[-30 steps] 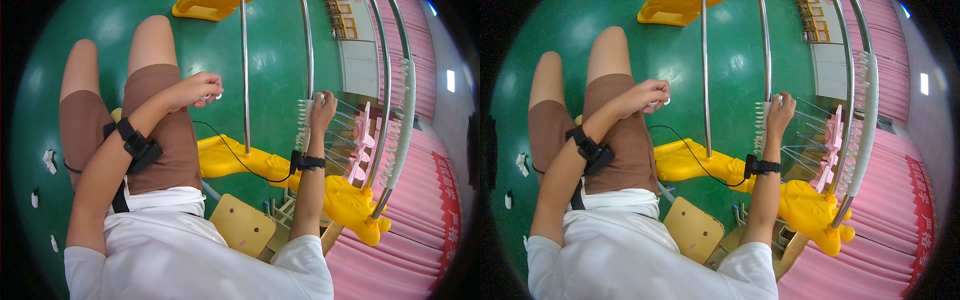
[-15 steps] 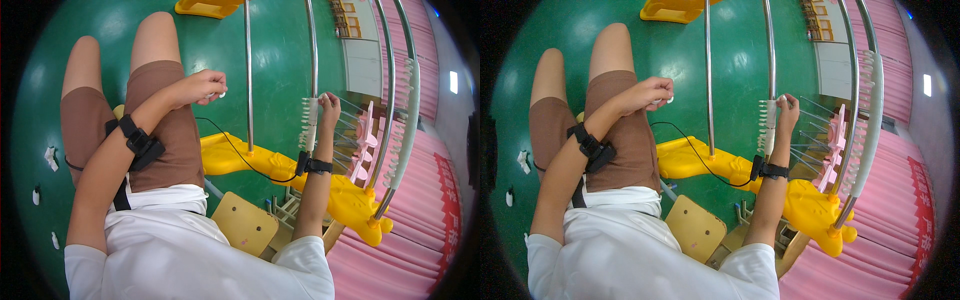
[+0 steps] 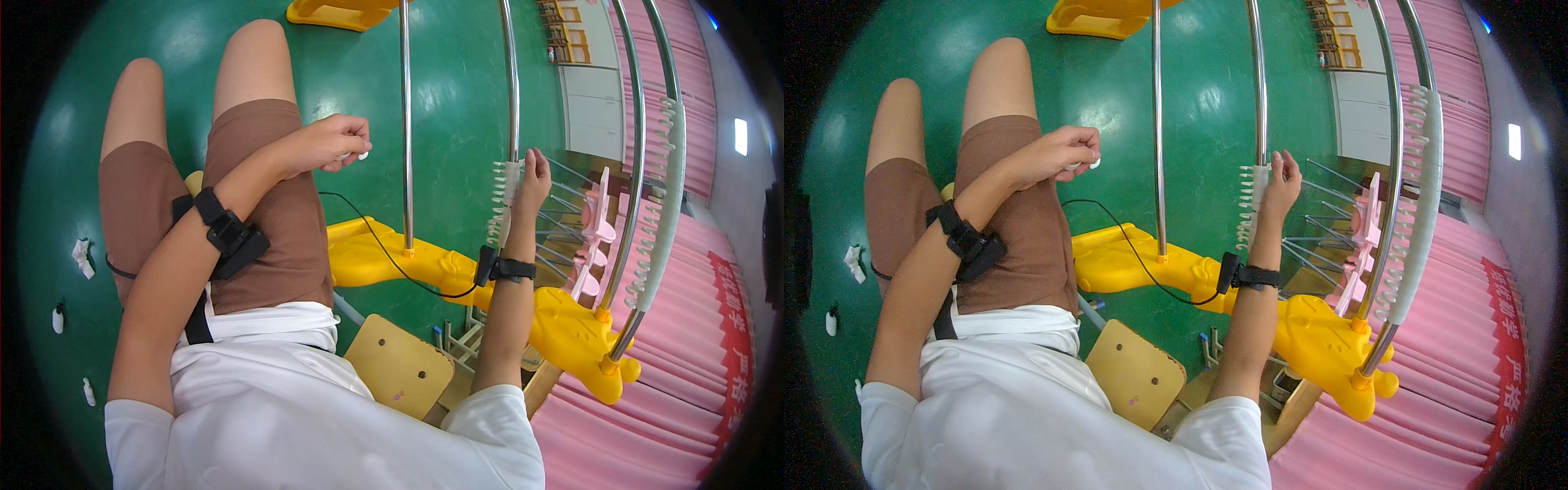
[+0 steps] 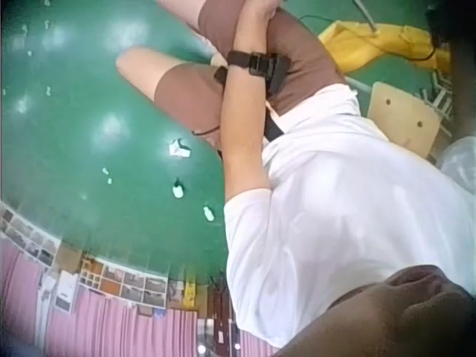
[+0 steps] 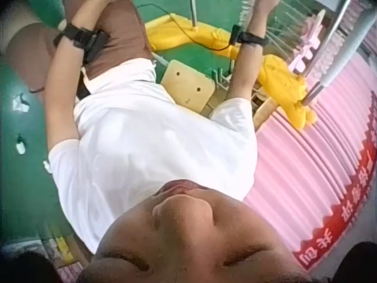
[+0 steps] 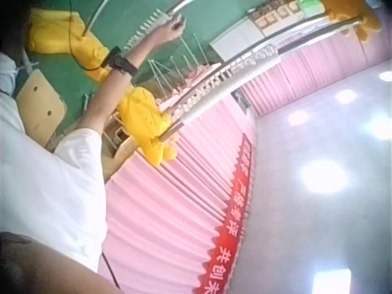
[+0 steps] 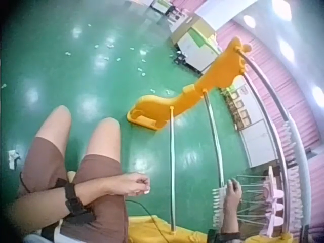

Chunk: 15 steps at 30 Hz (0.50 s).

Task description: Picking up S-shaped hooks from the floor and lap and placing them onto a horizontal bar on a giraffe-themed rack.

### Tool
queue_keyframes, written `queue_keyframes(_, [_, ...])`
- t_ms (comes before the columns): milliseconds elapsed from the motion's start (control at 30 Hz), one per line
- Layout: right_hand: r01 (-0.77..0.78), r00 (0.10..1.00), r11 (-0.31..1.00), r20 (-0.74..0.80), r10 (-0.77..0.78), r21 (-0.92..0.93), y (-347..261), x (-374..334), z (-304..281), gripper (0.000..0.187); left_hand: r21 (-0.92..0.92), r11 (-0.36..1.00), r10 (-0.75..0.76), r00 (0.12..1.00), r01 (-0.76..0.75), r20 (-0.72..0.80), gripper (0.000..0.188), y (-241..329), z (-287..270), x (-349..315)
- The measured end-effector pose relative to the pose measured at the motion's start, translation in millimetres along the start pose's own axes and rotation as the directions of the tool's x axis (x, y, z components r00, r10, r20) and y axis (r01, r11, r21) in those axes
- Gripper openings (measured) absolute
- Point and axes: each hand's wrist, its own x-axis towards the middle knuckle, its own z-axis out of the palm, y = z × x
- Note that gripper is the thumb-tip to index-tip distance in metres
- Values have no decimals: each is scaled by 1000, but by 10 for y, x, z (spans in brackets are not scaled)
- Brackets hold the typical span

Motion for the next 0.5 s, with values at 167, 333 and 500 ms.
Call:
queue_keyframes(167, [-24, 1000, 995, -8, 23, -101, 138, -24, 3, 38, 21, 1000, 7, 1000, -7, 3, 13, 5, -4, 0])
queue_keyframes(333, [61, 997, 964, 64, -46, -260, 240, -30, -108, 43, 17, 1000, 2, 1000, -2, -4, 13, -13, 0, 13])
queue_keyframes(500, [108, 981, 963, 184, -63, -246, 141, -185, -90, 57, 25, 1000, 3, 1000, -3, -1, 12, -17, 2, 16])
